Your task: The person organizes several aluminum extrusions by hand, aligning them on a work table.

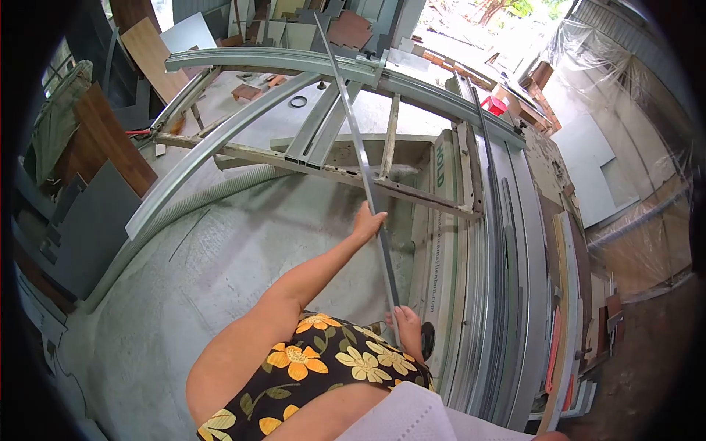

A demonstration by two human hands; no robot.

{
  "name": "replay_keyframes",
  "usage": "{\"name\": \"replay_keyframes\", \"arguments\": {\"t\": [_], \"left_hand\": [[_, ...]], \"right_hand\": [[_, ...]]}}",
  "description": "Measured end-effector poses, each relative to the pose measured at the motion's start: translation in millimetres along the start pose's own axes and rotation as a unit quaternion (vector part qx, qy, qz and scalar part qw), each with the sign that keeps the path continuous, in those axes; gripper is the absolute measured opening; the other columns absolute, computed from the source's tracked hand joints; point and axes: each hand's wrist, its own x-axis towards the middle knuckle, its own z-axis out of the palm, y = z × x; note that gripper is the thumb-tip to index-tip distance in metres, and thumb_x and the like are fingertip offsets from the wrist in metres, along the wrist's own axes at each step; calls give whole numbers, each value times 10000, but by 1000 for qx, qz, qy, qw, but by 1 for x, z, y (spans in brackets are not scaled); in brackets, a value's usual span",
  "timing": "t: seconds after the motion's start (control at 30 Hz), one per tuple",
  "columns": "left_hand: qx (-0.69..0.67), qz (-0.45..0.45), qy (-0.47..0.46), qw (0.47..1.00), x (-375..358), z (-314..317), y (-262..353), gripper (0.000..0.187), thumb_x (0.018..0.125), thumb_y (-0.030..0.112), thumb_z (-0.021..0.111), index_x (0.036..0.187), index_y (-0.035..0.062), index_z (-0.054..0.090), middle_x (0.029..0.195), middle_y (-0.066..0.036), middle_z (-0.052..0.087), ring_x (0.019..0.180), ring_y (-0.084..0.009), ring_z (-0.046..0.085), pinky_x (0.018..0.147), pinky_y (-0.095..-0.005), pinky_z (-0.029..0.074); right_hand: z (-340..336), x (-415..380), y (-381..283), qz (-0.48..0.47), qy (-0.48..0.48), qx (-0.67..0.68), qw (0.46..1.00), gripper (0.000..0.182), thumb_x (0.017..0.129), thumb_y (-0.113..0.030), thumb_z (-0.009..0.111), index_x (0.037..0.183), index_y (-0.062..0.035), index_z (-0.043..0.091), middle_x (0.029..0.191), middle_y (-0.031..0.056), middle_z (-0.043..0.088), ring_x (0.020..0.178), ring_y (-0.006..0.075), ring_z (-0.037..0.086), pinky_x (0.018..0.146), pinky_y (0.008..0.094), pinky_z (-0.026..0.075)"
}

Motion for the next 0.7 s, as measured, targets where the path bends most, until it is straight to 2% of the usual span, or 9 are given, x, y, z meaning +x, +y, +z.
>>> {"name": "replay_keyframes", "arguments": {"t": [0.03, 0.17, 0.23, 0.33, 0.43, 0.53, 0.7], "left_hand": [[11, -12, 12, 1000, 4, -6, -6, 343, 712, 140, 641, 971, -4, 467, 785, -159, 626, 647, -219, 642, 582, -339, 501], [29, -95, 49, 994, 22, -43, -24, 388, 709, 107, 595, 1063, 9, 470, 806, -172, 624, 673, -262, 647, 629, -375, 508], [31, -139, 69, 987, 28, -68, -22, 500, 710, 123, 584, 1181, 19, 452, 918, -202, 619, 818, -323, 632, 748, -398, 492], [147, -64, 112, 981, 62, -92, -80, 599, 707, 132, 582, 1266, 19, 402, 1066, -225, 580, 978, -357, 573, 854, -404, 447], [132, -84, 78, 985, 71, -113, -74, 599, 706, 139, 583, 1266, 18, 406, 1161, -232, 529, 1077, -369, 506, 919, -401, 400], [212, -34, 126, 969, 65, -128, -67, 609, 700, 146, 592, 1267, 20, 407, 1152, -221, 539, 1063, -365, 519, 910, -394, 409], [118, -83, 78, 987, 77, -151, -71, 580, 700, 162, 605, 1239, 18, 447, 1171, -217, 529, 1078, -361, 510, 917, -387, 404]], "right_hand": [[0, 22, 35, -57, -7, -41, 997, 318, 884, -225, 522, 1084, 21, 543, 909, 74, 630, 800, 129, 599, 623, 238, 430], [26, 47, 58, -47, 21, -46, 998, 406, 865, -319, 545, 1129, -11, 547, 955, 56, 624, 825, 126, 600, 628, 224, 406], [26, 50, 63, -46, 23, -68, 996, 407, 868, -322, 540, 1128, -10, 545, 953, 54, 624, 826, 131, 602, 632, 233, 411], [15, 52, 73, -30, 9, -71, 997, 402, 872, -328, 530, 1115, -9, 550, 942, 55, 623, 809, 135, 605, 629, 236, 417], [3, 44, 76, 9, 9, -63, 998, 389, 879, -329, 516, 1088, -5, 560, 926, 61, 621, 780, 135, 606, 614, 231, 421], [-8, 40, 89, 19, 15, -83, 996, 382, 885, -326, 507, 1068, 5, 563, 909, 64, 617, 758, 128, 600, 598, 227, 421], [-21, 38, 112, 42, 2, -155, 987, 373, 890, -309, 499, 1055, 20, 561, 879, 50, 607, 738, 116, 582, 577, 225, 413]]}}
